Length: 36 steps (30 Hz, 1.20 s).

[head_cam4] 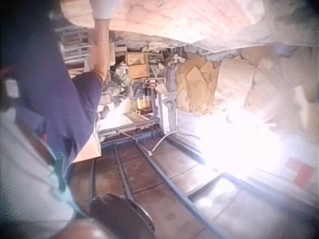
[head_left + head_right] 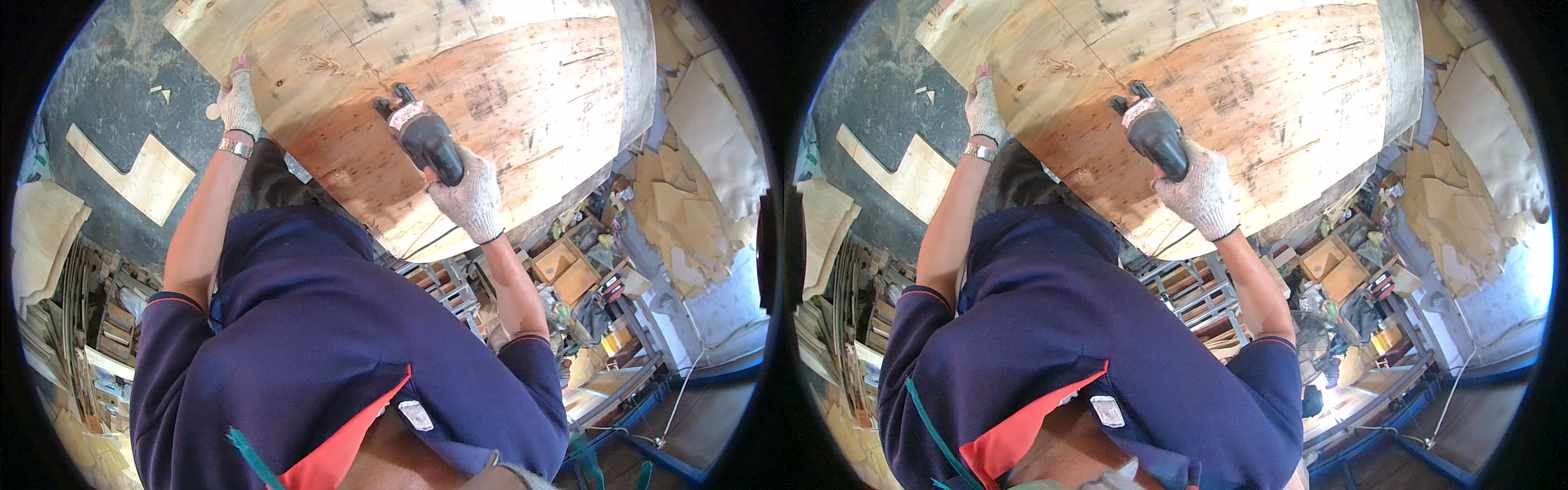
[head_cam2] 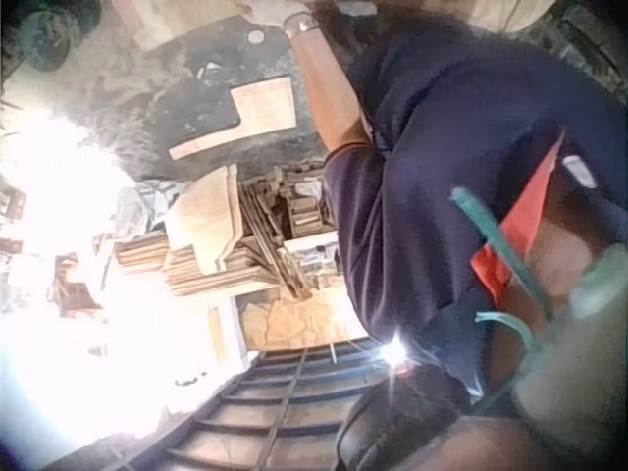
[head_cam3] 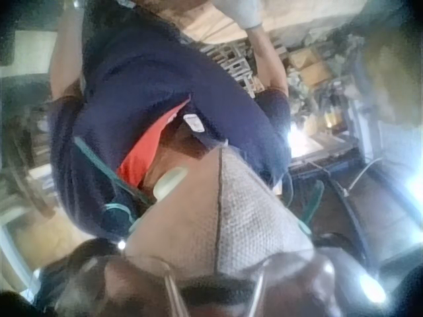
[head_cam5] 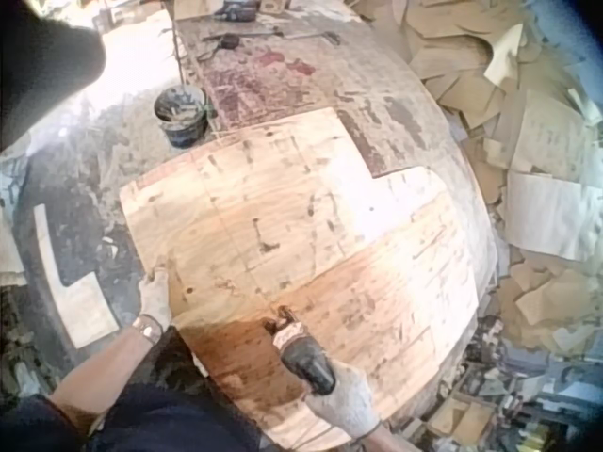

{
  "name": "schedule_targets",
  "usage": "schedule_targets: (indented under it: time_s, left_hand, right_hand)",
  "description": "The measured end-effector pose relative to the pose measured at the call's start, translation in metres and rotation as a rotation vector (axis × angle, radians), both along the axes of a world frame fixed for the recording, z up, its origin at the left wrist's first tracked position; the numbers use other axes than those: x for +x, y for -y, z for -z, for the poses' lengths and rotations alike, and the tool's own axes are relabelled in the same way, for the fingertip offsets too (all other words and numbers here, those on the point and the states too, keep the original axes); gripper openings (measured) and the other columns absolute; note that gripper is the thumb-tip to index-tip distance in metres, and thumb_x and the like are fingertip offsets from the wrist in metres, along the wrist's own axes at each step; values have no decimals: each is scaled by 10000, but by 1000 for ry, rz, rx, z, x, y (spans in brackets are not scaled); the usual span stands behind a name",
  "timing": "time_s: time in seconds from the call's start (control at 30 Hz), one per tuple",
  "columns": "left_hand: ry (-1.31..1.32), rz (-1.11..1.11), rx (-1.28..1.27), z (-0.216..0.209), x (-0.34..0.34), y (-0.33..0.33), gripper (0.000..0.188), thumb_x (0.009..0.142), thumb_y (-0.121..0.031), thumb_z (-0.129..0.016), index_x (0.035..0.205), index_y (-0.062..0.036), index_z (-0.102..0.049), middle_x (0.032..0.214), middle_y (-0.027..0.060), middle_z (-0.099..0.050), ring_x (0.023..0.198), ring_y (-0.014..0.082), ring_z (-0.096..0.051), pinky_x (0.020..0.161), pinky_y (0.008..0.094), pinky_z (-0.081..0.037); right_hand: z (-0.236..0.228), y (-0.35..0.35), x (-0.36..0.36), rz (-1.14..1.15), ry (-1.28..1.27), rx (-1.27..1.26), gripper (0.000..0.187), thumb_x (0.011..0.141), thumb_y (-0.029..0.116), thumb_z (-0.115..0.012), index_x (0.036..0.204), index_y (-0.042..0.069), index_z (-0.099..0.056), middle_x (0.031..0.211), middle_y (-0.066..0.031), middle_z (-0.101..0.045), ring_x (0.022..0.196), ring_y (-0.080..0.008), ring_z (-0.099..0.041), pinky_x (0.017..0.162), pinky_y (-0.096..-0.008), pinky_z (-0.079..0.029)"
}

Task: The person uses a jigsaw to cut a large wooden board, then hammers a thin wooden strip along its edge. They apply glue to a small wooden piece and attach it to the board using a nail gun. The person then lifts the assembled wooden part.

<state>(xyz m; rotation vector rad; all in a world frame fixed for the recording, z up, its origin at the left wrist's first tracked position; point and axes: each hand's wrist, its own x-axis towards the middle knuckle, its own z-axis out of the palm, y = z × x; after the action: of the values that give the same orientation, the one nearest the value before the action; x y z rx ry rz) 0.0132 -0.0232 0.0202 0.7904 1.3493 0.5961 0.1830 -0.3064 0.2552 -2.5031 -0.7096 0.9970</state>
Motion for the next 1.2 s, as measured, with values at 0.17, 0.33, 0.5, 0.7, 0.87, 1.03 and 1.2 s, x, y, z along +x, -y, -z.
schedule_targets:
  time_s: [0.17, 0.33, 0.5, 0.7, 0.87, 1.03, 1.2]
  left_hand:
    - [0, -12, 18, -5, 1, 2, 421, 964, -352, -747, 1240, -40, -681, 1236, 29, -695, 1127, 103, -634, 970, 262, -477]
    - [48, -38, 30, 2, -1, 3, 413, 946, -353, -771, 1210, -44, -694, 1152, 9, -707, 1025, 88, -635, 906, 259, -498]
    - [60, -30, 9, 4, -3, 2, 393, 942, -356, -776, 1177, -48, -706, 1120, 23, -713, 1002, 89, -636, 886, 261, -506]
    - [30, -33, 14, -1, -1, 3, 382, 951, -347, -766, 1159, -33, -706, 1111, 27, -717, 1001, 89, -638, 904, 257, -503]
    - [-37, -34, -42, 0, -1, 2, 353, 977, -307, -736, 1173, -16, -693, 1164, 42, -715, 1080, 91, -646, 959, 240, -488]
    - [18, -36, 33, 6, -3, 3, 294, 972, -309, -744, 1086, -42, -694, 1144, 29, -711, 1046, 84, -636, 942, 238, -478]
    - [-91, 11, 35, 3, -2, 1, 356, 959, -355, -755, 1103, -34, -698, 1122, 23, -709, 1001, 87, -618, 915, 242, -468]
  right_hand:
    - [0, -4, 1, -2, -4, 14, 271, 737, 180, -755, 939, 13, -684, 764, -225, -688, 760, -400, -711, 691, -431, -561]
    - [2, -7, 3, -22, -2, 16, 265, 732, 175, -760, 920, 10, -676, 756, -226, -684, 755, -402, -709, 687, -434, -559]
    - [1, -10, 5, -21, -17, -20, 269, 724, 175, -774, 908, 7, -674, 751, -223, -685, 747, -403, -707, 682, -431, -557]
    - [0, -15, 5, -25, -16, -9, 267, 726, 178, -779, 894, 2, -670, 744, -225, -684, 735, -395, -711, 679, -425, -558]
    - [3, -18, 6, -26, 5, -1, 257, 733, 174, -773, 887, -2, -666, 734, -223, -680, 724, -391, -712, 667, -423, -556]
    - [4, -19, 7, -36, -7, -4, 257, 732, 172, -772, 884, -4, -662, 729, -223, -677, 729, -397, -710, 665, -427, -554]
    - [3, -22, 9, -38, -23, 16, 265, 728, 171, -771, 891, -5, -660, 733, -227, -676, 732, -403, -707, 666, -427, -554]
